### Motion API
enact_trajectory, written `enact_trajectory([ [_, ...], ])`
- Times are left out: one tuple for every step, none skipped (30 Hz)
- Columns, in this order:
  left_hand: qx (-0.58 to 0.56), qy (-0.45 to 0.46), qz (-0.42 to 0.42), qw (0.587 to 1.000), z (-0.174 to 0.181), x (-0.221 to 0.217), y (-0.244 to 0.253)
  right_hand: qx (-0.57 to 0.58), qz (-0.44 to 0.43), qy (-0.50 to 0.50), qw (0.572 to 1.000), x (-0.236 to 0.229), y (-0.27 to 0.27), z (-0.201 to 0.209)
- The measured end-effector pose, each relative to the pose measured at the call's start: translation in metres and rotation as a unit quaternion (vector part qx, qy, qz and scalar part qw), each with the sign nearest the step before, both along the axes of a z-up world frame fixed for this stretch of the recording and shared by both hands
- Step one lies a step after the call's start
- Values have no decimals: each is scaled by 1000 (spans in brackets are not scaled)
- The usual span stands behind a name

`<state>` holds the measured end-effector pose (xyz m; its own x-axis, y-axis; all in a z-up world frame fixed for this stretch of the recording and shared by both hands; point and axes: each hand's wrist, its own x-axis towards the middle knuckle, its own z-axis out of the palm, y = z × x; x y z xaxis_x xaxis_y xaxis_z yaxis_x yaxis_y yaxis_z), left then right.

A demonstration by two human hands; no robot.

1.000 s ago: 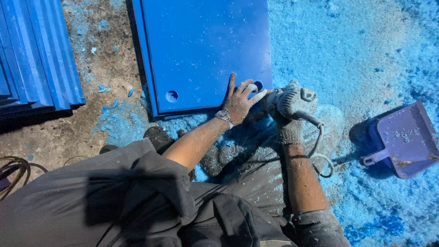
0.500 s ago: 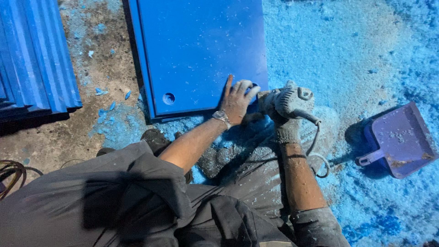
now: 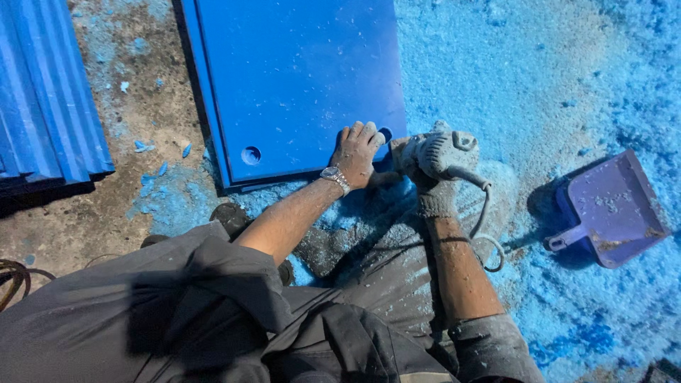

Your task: The person uses a handheld electric grinder to smooth the edges and corners of a blue rectangular plastic sheet. They hold the sheet with one hand and guide the tool with the other, creating blue dust. The person briefly lifts and repositions the sheet before continuing to grind the edges.

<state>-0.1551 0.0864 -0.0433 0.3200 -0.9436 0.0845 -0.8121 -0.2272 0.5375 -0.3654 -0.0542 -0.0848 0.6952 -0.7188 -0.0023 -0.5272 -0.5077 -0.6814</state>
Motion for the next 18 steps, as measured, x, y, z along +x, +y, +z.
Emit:
enact_trajectory([
  [2, -8, 1, 1000, -1, -3, 0, -1, -2, 0, 1000, -2, 0, 0],
  [5, -19, 4, 1000, -1, -3, 0, -1, -3, -2, 1000, 0, -1, -1],
  [7, -30, 7, 999, -1, -3, -1, -2, -3, -3, 1000, 2, -3, -2],
  [-10, -15, 8, 1000, -2, -4, -1, -2, -3, -5, 1000, 3, -3, -3],
  [-26, 1, 10, 1000, -2, -5, -1, -3, -4, -4, 1000, 3, -3, -4],
  [-42, 16, 12, 999, -2, -5, -1, -3, -5, -5, 1000, 3, -2, -5],
  [-35, 14, 13, 999, -2, -6, -1, -3, -6, -5, 1000, 3, -2, -6],
  [-29, 11, 14, 999, -2, -6, -1, -3, -7, -5, 1000, 4, -3, -7],
  [-23, 7, 14, 1000, -2, -6, -2, -4, -8, -5, 1000, 4, -3, -8],
  [-36, 19, 15, 999, -2, -6, -2, -4, -10, -5, 1000, 4, -4, -8],
  [-49, 31, 15, 998, -3, -6, -2, -6, -11, -5, 1000, 4, -4, -9],
  [-61, 42, 15, 997, -4, -7, -1, -7, -12, -5, 1000, 4, -4, -10],
  [-49, 23, 16, 998, -5, -7, -1, -7, -12, -5, 1000, 3, -4, -11],
  [-37, 3, 16, 999, -7, -8, -2, -7, -13, -6, 1000, 4, -5, -12],
  [-25, -16, 17, 999, -9, -8, -2, -7, -14, -4, 1000, 3, -5, -12],
  [-43, 2, 17, 999, -12, -8, -2, -8, -15, -4, 1000, 4, -5, -13],
  [-60, 20, 17, 998, -14, -8, -2, -8, -16, -5, 1000, 3, -6, -14],
  [-77, 39, 17, 996, -16, -9, -1, -8, -17, -4, 1000, 3, -6, -15],
])
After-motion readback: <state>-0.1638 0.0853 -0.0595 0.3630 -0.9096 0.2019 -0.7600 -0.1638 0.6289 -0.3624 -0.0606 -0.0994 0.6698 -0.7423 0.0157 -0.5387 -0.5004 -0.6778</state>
